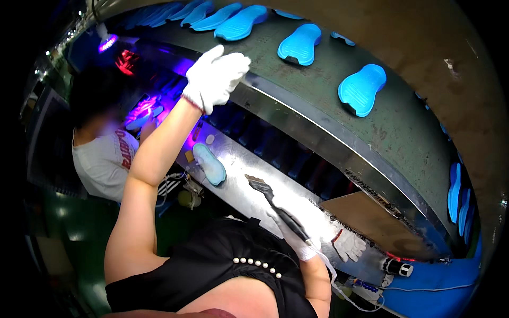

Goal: The person picks up blue shoe soles from a conveyor belt, applies a liquid coating to the edges with a brush, and places them back onto the conveyor.

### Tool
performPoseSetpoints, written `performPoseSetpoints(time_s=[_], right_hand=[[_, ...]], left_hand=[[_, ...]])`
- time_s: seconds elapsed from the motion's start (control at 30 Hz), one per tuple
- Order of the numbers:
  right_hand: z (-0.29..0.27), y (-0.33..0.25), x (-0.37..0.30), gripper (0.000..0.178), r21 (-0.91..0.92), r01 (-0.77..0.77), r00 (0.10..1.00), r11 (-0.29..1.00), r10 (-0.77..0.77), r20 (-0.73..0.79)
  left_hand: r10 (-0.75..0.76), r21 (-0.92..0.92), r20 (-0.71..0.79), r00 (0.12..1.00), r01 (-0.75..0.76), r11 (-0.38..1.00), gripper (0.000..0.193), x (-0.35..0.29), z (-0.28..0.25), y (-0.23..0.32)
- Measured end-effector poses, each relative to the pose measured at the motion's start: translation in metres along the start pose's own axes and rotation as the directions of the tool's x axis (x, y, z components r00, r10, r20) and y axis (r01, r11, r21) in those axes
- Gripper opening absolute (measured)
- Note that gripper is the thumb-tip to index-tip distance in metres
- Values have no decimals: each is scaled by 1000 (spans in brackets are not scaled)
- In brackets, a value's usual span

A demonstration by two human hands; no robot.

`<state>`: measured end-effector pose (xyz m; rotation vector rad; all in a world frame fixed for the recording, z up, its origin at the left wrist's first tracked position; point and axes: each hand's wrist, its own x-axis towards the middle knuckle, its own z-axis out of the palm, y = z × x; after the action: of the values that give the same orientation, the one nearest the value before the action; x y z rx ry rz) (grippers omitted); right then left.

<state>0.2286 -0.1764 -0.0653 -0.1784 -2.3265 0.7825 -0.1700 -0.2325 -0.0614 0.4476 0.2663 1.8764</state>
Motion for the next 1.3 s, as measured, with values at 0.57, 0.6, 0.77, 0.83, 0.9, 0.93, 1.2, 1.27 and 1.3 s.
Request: performPoseSetpoints(time_s=[0.57, 0.6, 0.77, 0.83, 0.9, 0.93, 1.2, 1.27, 1.3], right_hand=[[30, 10, -21, 25, 652, -513, 605, 559, 774, -188], [33, 13, -25, 24, 653, -498, 602, 570, 770, -213], [32, 33, -22, 18, 650, -420, 595, 634, 733, -330], [29, 42, -18, 17, 677, -373, 587, 634, 727, -357], [25, 54, -13, 17, 729, -329, 557, 600, 747, -363], [22, 59, -13, 18, 765, -308, 548, 566, 763, -343], [3, 69, 3, 17, 962, -153, 468, 228, 874, -132], [0, 68, 3, 17, 977, -150, 461, 154, 885, -69], [0, 68, 3, 17, 980, -145, 490, 135, 870, -47]], left_hand=[[766, 367, -124, 630, 747, -555, 33, 64, -38, 166], [784, 395, -87, 614, 744, -539, 29, 64, -36, 162], [715, 406, 186, 674, 610, -680, 23, 35, -26, 138], [671, 597, 279, 687, 423, -682, 22, 14, -22, 120], [618, 713, 447, 648, 160, -683, 22, -12, -23, 103], [611, 712, 451, 651, 149, -686, 21, -27, -10, 87], [585, 316, -251, 772, -506, 803, 80, -124, 60, -12], [305, 55, -86, 948, -301, 952, 89, -121, 52, -23], [257, -75, -16, 966, -257, 963, 91, -121, 46, -30]])
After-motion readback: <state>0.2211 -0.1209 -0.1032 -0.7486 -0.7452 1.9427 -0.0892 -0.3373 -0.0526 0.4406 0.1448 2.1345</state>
